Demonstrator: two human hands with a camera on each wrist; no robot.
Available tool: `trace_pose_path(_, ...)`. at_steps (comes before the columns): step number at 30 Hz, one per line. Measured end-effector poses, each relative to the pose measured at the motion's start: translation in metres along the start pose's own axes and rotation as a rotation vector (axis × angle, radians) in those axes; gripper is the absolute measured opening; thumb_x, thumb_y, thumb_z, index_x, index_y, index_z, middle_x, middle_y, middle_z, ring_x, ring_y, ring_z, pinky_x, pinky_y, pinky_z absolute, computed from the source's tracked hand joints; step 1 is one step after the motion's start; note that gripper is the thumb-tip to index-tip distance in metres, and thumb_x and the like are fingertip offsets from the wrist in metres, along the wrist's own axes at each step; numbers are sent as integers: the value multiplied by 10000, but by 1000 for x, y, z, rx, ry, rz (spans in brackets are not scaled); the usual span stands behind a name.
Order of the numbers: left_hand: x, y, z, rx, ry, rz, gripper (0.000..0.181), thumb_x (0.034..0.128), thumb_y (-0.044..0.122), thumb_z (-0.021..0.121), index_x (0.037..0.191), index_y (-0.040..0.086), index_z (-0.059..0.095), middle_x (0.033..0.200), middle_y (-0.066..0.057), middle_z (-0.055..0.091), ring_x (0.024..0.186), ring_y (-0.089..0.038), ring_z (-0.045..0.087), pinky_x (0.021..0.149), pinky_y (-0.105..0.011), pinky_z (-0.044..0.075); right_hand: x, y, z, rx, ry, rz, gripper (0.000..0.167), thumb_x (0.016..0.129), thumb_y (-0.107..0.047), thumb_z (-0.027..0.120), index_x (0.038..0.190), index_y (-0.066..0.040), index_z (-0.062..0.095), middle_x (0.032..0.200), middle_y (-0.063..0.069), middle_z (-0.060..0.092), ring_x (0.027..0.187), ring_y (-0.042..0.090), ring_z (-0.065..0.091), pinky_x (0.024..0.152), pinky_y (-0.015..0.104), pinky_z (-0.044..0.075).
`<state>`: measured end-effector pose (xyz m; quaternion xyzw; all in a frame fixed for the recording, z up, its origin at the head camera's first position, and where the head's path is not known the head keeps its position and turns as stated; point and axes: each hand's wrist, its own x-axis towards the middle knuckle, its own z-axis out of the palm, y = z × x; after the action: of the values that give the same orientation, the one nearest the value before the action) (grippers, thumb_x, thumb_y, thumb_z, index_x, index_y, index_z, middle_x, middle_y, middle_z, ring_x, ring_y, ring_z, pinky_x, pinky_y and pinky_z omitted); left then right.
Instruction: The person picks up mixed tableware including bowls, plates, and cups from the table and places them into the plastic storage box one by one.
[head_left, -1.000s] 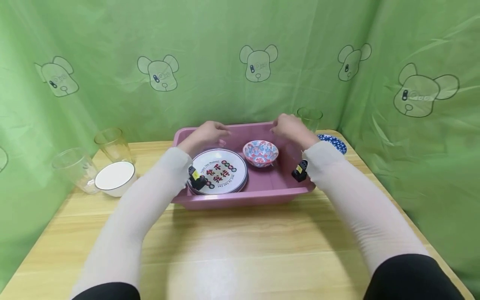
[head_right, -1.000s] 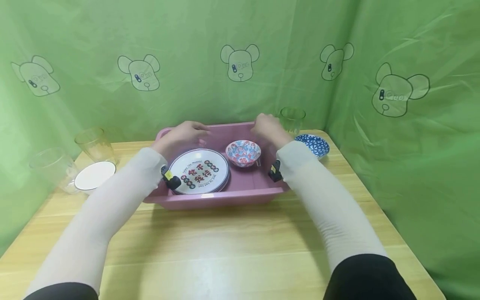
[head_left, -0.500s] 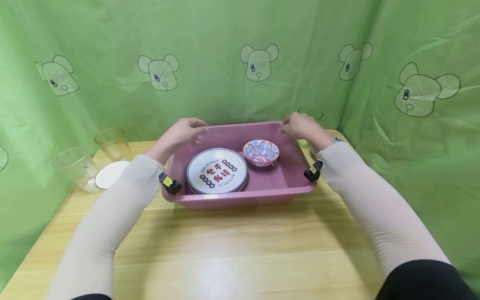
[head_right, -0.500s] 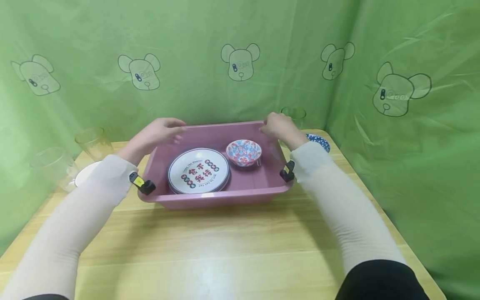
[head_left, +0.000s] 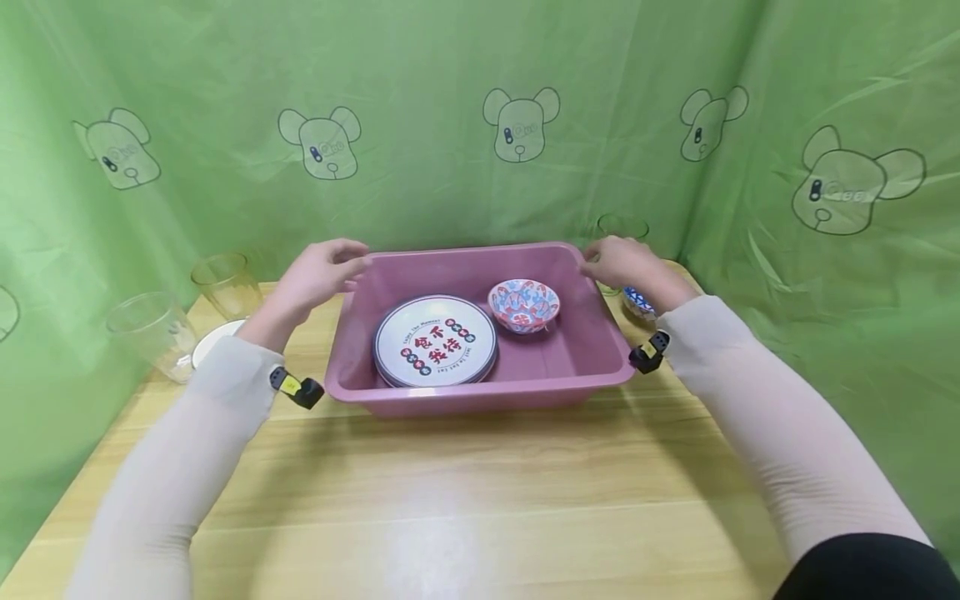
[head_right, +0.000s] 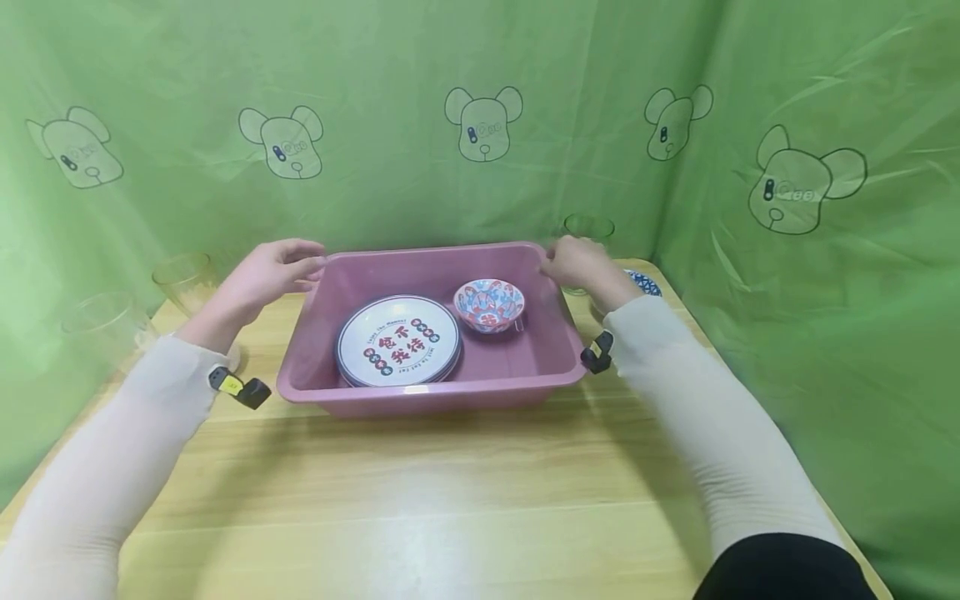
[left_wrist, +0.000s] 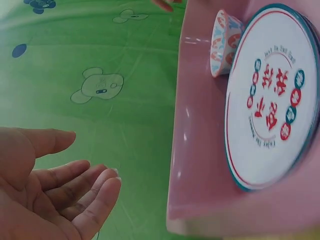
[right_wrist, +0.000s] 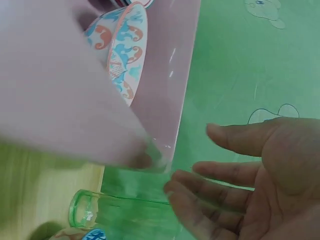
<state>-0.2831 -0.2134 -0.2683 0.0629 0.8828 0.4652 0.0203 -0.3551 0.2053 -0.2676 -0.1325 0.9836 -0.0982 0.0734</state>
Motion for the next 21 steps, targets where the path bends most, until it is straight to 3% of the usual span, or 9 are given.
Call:
trace_pose_path(4,-11,-9,-8,9,28,3,491,1014,234,540,1421,-20,436,1406,-205,500,1207,-362,540,984,-427,497,-5,6,3,31,-42,15,544,993,-354,506,1339,65,518,1332,309,517,1179,506,492,984,641,396)
trace_pose_path(10,-27,-23,-18,22,66,4,490,1022,263,528,1421,-6,442,1398,-199,506,1226,-355,515,1001,-441,479,-7,19,10,106,-110,-30,467,1003,-276,517,1294,88,549,1161,287,618,891,369,639,774,480,539)
trace_pose_path(15,-37,-31,-23,-13,85,-4,512,1029,278,511,1438,-15,417,1395,-222,496,1238,-369,497,1019,-448,465,-8,26,17,176,-134,-71,428,1007,-226,523,1299,86,551,1108,259,655,904,358,659,804,472,546)
trace_pose_path(21,-49,-46,-26,-44,114,-9,535,1036,283,489,1451,-38,387,1426,-242,453,1266,-384,467,1040,-463,442,-10,33,27,274,-137,-50,440,991,-233,572,1320,58,539,1046,206,680,879,325,656,779,444,555)
